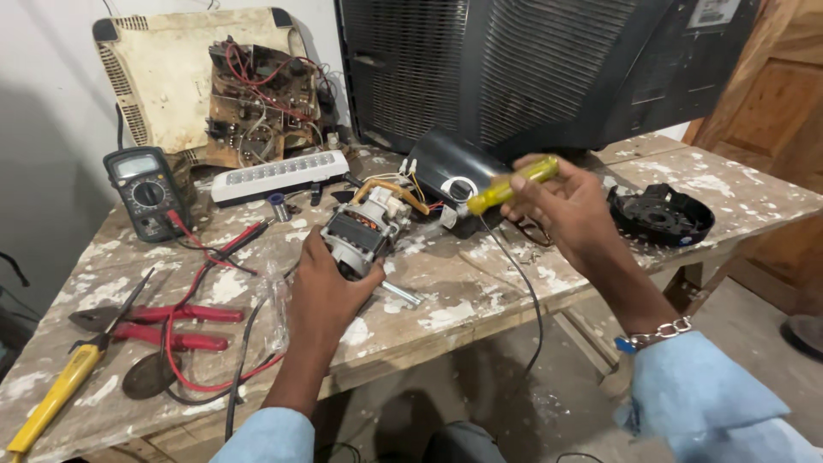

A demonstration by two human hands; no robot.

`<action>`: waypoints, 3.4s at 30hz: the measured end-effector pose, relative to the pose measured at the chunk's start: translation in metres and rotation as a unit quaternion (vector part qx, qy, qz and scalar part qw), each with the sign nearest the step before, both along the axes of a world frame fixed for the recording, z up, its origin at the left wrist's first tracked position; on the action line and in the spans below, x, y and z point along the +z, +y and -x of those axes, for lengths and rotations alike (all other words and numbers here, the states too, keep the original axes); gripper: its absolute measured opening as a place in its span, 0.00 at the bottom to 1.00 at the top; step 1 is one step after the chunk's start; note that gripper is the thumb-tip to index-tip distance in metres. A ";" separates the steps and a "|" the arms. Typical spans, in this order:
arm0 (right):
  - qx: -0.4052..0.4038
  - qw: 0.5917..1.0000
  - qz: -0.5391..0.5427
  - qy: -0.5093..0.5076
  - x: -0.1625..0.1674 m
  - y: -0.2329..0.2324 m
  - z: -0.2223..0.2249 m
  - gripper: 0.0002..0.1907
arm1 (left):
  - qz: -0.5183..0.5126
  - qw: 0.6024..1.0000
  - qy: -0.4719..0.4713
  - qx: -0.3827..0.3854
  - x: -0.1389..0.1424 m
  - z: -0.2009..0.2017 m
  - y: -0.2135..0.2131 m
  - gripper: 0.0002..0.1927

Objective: The person disassembles a small electric motor using a screwdriver. They remove the front housing, separate the internal components, and manipulate the wires and rotor assembly on a workbench.

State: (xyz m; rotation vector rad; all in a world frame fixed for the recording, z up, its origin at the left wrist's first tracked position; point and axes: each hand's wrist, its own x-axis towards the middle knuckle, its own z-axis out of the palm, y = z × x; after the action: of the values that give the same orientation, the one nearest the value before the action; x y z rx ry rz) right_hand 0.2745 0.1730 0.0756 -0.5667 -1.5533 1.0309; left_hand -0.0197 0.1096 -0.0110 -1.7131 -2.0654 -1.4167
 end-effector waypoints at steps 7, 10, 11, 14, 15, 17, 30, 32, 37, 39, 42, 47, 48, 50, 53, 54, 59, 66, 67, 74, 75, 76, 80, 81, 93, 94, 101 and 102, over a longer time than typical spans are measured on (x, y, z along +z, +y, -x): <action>-0.195 0.966 -0.170 -0.034 -0.006 -0.031 0.018 0.12 | 0.019 1.000 -0.006 -0.003 0.007 -0.002 -0.006 0.51; -0.211 0.975 -0.067 0.032 -0.032 -0.039 0.018 0.13 | 0.003 1.000 -0.011 -0.017 0.004 -0.002 -0.005 0.50; -0.190 0.978 -0.019 0.082 -0.044 -0.038 0.020 0.12 | -0.007 1.000 -0.006 -0.022 0.002 -0.001 -0.005 0.51; -0.132 0.964 0.104 0.208 -0.078 -0.024 0.024 0.08 | -0.085 0.994 0.056 -0.042 -0.004 -0.001 -0.004 0.48; -0.115 0.957 0.132 0.233 -0.088 -0.017 0.026 0.07 | -0.120 0.988 0.085 -0.047 -0.005 -0.001 -0.002 0.47; -0.071 0.953 0.154 0.251 -0.105 -0.005 0.026 0.05 | -0.106 0.988 0.111 -0.015 -0.006 -0.003 0.002 0.45; -0.090 0.979 0.125 0.134 -0.125 -0.003 0.011 0.13 | 0.137 0.963 0.206 0.108 0.050 -0.041 0.033 0.65; -0.120 0.982 0.109 0.099 -0.127 -0.006 0.010 0.11 | 0.203 0.951 0.209 0.104 0.059 -0.049 0.049 0.68; -0.174 0.982 0.043 0.052 -0.134 -0.009 0.016 0.09 | 0.274 0.932 0.210 0.112 0.061 -0.054 0.079 0.63; -0.204 0.979 -0.005 0.014 -0.138 -0.012 0.017 0.10 | 0.281 0.931 0.204 0.111 0.059 -0.052 0.084 0.55; -0.251 0.963 -0.065 -0.071 -0.140 -0.017 0.014 0.16 | 0.234 0.946 0.203 0.094 0.055 -0.045 0.084 0.53; -0.147 0.989 0.028 0.013 -0.145 -0.016 0.008 0.14 | 0.193 0.951 0.236 0.053 0.051 -0.036 0.081 0.54; -0.110 0.991 0.038 0.065 -0.146 -0.013 0.007 0.15 | 0.196 0.948 0.245 0.054 0.051 -0.036 0.082 0.55; -0.085 0.988 0.051 0.122 -0.150 -0.008 0.005 0.14 | 0.194 0.948 0.248 0.052 0.051 -0.034 0.085 0.53; -0.122 0.983 0.059 0.122 -0.157 -0.006 0.005 0.13 | 0.202 0.945 0.254 0.045 0.051 -0.032 0.089 0.53; -0.134 0.983 0.058 0.114 -0.158 -0.006 0.005 0.12 | 0.206 0.944 0.255 0.044 0.052 -0.031 0.090 0.53; -0.152 0.976 0.056 0.143 -0.160 -0.007 0.009 0.09 | 0.242 0.939 0.243 0.037 0.055 -0.026 0.093 0.58; -0.157 0.973 0.046 0.163 -0.162 -0.008 0.012 0.07 | 0.266 0.939 0.217 0.033 0.059 -0.023 0.095 0.56; -0.158 0.973 0.044 0.161 -0.162 -0.008 0.013 0.06 | 0.272 0.937 0.216 0.033 0.060 -0.023 0.095 0.57; -0.168 0.971 0.043 0.165 -0.164 -0.008 0.014 0.05 | 0.291 0.932 0.212 0.033 0.063 -0.022 0.097 0.59; -0.168 0.971 0.040 0.167 -0.164 -0.007 0.014 0.05 | 0.296 0.930 0.213 0.033 0.063 -0.022 0.097 0.59; -0.168 0.971 0.037 0.169 -0.164 -0.007 0.014 0.05 | 0.292 0.932 0.215 0.030 0.062 -0.022 0.097 0.59; -0.170 0.972 0.042 0.157 -0.165 -0.008 0.014 0.05 | 0.287 0.932 0.221 0.026 0.062 -0.022 0.096 0.59; -0.167 0.972 0.043 0.161 -0.165 -0.009 0.014 0.05 | 0.288 0.931 0.224 0.025 0.062 -0.022 0.096 0.59; -0.180 0.977 0.030 0.112 -0.155 -0.021 0.013 0.06 | 0.282 0.936 0.211 0.015 0.065 -0.024 0.090 0.56; -0.180 0.978 0.017 0.108 -0.155 -0.021 0.014 0.06 | 0.278 0.936 0.213 0.011 0.065 -0.022 0.090 0.54; -0.196 0.972 0.036 0.124 -0.160 -0.019 0.016 0.06 | 0.264 0.941 0.212 -0.012 0.061 -0.015 0.094 0.50; -0.201 0.971 0.035 0.122 -0.160 -0.019 0.016 0.06 | 0.272 0.939 0.209 -0.013 0.061 -0.014 0.094 0.49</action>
State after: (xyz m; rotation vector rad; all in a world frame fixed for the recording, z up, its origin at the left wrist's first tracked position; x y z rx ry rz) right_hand 0.2586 0.1544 -0.0849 -0.7388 -1.1307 0.8102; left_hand -0.0055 0.2033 0.0497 -2.0003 -2.2981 -0.4174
